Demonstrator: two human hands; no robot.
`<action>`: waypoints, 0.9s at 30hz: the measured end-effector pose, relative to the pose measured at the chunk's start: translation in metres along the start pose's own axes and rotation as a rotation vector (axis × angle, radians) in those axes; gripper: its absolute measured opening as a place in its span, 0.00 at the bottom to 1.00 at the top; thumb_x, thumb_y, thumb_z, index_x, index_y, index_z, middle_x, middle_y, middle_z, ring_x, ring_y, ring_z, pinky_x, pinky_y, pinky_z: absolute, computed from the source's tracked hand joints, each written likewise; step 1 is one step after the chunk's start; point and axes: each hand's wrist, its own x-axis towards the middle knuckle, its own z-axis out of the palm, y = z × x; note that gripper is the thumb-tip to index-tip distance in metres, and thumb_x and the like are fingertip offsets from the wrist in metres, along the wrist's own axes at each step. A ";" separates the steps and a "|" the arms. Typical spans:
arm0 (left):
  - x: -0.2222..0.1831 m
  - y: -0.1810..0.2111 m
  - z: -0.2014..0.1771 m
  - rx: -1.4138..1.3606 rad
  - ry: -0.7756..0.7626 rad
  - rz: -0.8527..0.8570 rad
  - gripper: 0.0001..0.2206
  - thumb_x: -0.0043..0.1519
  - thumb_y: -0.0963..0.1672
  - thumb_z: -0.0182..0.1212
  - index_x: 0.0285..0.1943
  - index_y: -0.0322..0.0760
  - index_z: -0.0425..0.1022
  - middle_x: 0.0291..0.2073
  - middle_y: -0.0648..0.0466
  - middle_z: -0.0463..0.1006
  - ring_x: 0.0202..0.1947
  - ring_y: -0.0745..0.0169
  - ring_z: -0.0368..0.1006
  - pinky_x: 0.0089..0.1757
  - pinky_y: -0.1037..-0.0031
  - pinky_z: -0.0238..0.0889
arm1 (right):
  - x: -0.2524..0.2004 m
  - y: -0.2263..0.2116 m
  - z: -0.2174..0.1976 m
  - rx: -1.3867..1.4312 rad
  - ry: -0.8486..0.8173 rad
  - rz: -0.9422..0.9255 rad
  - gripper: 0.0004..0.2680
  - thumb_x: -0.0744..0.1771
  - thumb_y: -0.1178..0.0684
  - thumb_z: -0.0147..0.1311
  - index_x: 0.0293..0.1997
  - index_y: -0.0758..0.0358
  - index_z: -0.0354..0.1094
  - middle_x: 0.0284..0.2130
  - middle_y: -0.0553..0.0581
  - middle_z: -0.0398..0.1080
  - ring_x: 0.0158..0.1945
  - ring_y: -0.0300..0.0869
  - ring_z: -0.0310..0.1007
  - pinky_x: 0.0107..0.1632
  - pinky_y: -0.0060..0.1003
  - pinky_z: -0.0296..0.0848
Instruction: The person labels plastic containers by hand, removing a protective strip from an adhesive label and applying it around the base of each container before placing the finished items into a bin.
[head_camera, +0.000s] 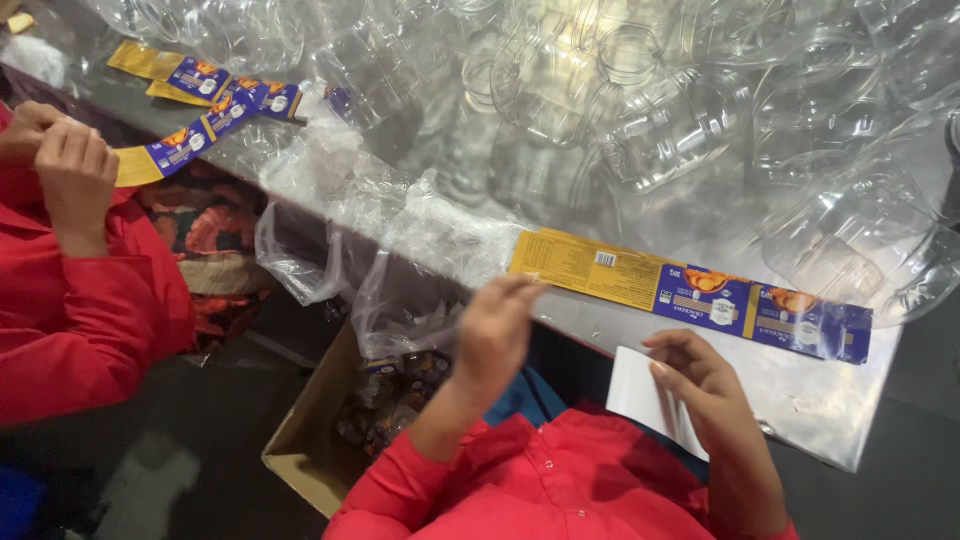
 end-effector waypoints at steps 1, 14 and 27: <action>-0.004 -0.010 -0.006 0.036 0.018 -0.069 0.12 0.58 0.34 0.61 0.50 0.33 0.80 0.43 0.45 0.79 0.46 0.45 0.77 0.48 0.62 0.70 | -0.002 -0.001 -0.006 0.018 0.037 0.005 0.10 0.66 0.62 0.55 0.52 0.69 0.68 0.40 0.54 0.72 0.45 0.37 0.70 0.49 0.31 0.66; -0.098 -0.153 -0.030 0.356 0.118 -0.601 0.10 0.56 0.42 0.69 0.45 0.34 0.81 0.36 0.45 0.78 0.38 0.46 0.76 0.40 0.63 0.68 | 0.005 0.017 -0.020 0.043 -0.011 0.085 0.08 0.67 0.63 0.54 0.50 0.72 0.69 0.41 0.55 0.72 0.47 0.36 0.70 0.52 0.30 0.66; -0.016 0.006 0.075 -0.420 -0.421 0.107 0.20 0.56 0.41 0.73 0.58 0.40 0.76 0.43 0.55 0.80 0.48 0.58 0.77 0.59 0.61 0.63 | 0.001 -0.014 0.017 -0.029 0.030 -0.021 0.09 0.69 0.55 0.52 0.53 0.67 0.70 0.44 0.56 0.74 0.47 0.41 0.72 0.50 0.35 0.69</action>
